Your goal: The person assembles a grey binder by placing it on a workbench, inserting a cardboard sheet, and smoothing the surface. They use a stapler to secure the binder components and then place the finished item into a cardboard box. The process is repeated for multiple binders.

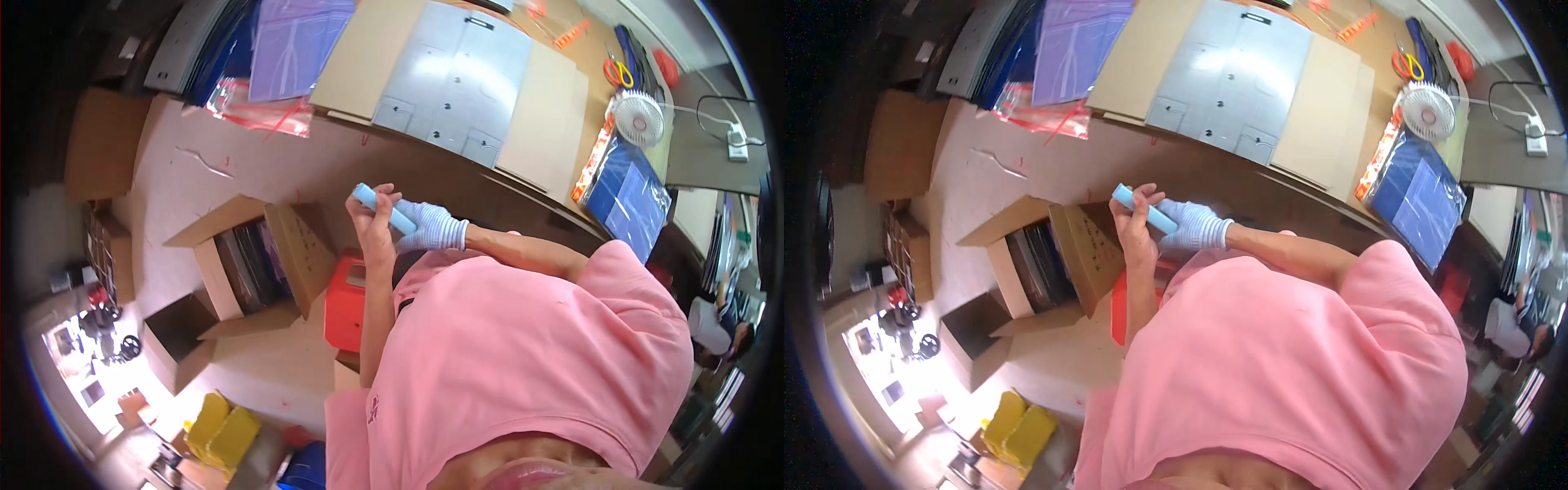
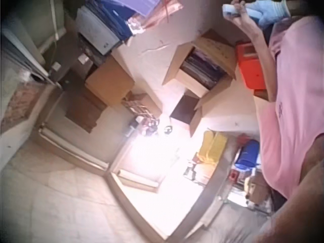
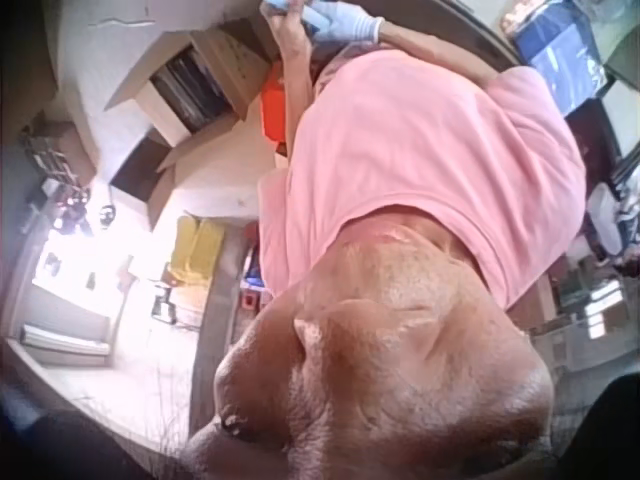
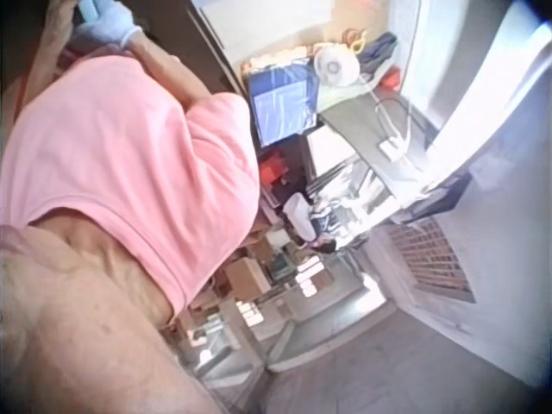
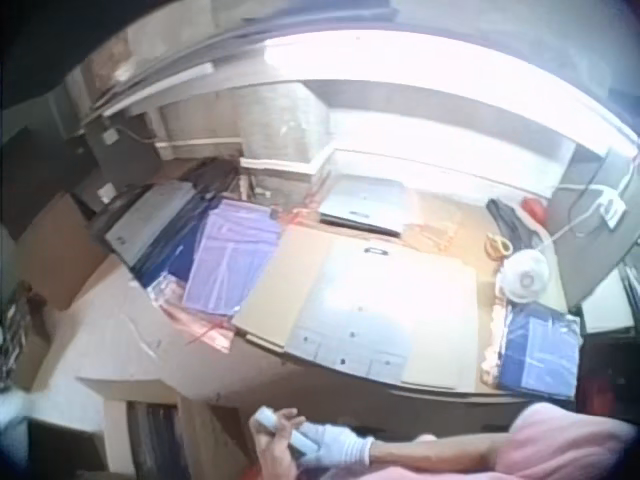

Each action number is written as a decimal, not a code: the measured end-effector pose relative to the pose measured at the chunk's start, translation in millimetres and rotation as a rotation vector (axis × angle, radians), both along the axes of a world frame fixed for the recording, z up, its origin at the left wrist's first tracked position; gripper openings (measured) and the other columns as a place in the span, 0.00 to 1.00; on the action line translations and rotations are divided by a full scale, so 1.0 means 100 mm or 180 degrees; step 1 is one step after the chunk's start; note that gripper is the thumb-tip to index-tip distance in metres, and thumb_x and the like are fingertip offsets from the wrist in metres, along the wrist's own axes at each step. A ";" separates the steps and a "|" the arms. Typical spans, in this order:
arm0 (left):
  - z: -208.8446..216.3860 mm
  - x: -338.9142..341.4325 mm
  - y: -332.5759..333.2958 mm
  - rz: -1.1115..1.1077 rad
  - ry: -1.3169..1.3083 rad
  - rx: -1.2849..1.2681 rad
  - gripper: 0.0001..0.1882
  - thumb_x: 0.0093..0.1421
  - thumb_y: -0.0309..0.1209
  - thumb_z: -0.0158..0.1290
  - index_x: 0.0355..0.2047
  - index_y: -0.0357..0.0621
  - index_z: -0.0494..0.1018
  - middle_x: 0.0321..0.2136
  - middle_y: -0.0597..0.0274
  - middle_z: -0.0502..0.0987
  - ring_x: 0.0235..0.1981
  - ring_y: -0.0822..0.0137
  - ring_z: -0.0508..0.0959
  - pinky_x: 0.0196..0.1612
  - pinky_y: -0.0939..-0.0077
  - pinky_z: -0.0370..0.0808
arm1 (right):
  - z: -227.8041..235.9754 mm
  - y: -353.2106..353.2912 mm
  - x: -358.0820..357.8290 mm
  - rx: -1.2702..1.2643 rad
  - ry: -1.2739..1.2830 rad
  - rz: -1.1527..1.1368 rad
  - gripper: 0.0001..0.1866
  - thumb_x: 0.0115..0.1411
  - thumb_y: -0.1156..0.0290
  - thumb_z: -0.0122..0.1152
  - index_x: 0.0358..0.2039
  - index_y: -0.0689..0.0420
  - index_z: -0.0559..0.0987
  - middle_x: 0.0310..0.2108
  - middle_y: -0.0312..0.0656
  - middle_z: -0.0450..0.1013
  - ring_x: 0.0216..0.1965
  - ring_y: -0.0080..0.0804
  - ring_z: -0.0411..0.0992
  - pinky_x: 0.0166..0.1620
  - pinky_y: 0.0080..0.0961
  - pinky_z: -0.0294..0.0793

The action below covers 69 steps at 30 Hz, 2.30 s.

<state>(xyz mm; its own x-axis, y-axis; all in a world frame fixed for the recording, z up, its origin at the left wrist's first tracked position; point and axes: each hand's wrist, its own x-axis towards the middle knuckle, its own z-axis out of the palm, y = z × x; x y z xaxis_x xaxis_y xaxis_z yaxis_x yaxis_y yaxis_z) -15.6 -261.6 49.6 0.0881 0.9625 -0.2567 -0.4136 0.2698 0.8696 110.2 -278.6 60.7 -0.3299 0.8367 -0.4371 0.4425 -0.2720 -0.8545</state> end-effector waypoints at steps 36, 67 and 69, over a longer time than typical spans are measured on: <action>-1.16 0.52 1.56 -0.0875 0.1520 -0.1552 0.27 0.57 0.47 0.54 0.37 0.33 0.62 0.25 0.56 0.71 0.17 0.65 0.75 0.12 0.76 0.71 | -1.06 -0.53 -0.15 -0.1081 -0.0139 -0.2890 0.25 0.47 0.57 0.62 0.42 0.58 0.70 0.32 0.48 0.73 0.37 0.43 0.72 0.43 0.34 0.70; -1.14 0.28 1.44 -0.1679 0.0170 -0.1602 0.14 0.62 0.26 0.45 0.46 0.36 0.58 0.41 0.48 0.70 0.35 0.50 0.76 0.39 0.53 0.78 | -1.16 0.05 -0.45 -0.1231 0.0330 -0.3367 0.29 0.49 0.55 0.63 0.47 0.58 0.69 0.39 0.54 0.72 0.42 0.50 0.70 0.46 0.36 0.68; -1.14 0.29 1.45 -0.1712 0.0115 -0.1582 0.13 0.63 0.25 0.43 0.46 0.35 0.57 0.42 0.44 0.69 0.37 0.46 0.76 0.42 0.50 0.77 | -1.12 0.12 -0.40 -0.1127 0.0225 -0.3414 0.28 0.49 0.55 0.62 0.46 0.58 0.69 0.38 0.54 0.72 0.41 0.49 0.71 0.45 0.36 0.69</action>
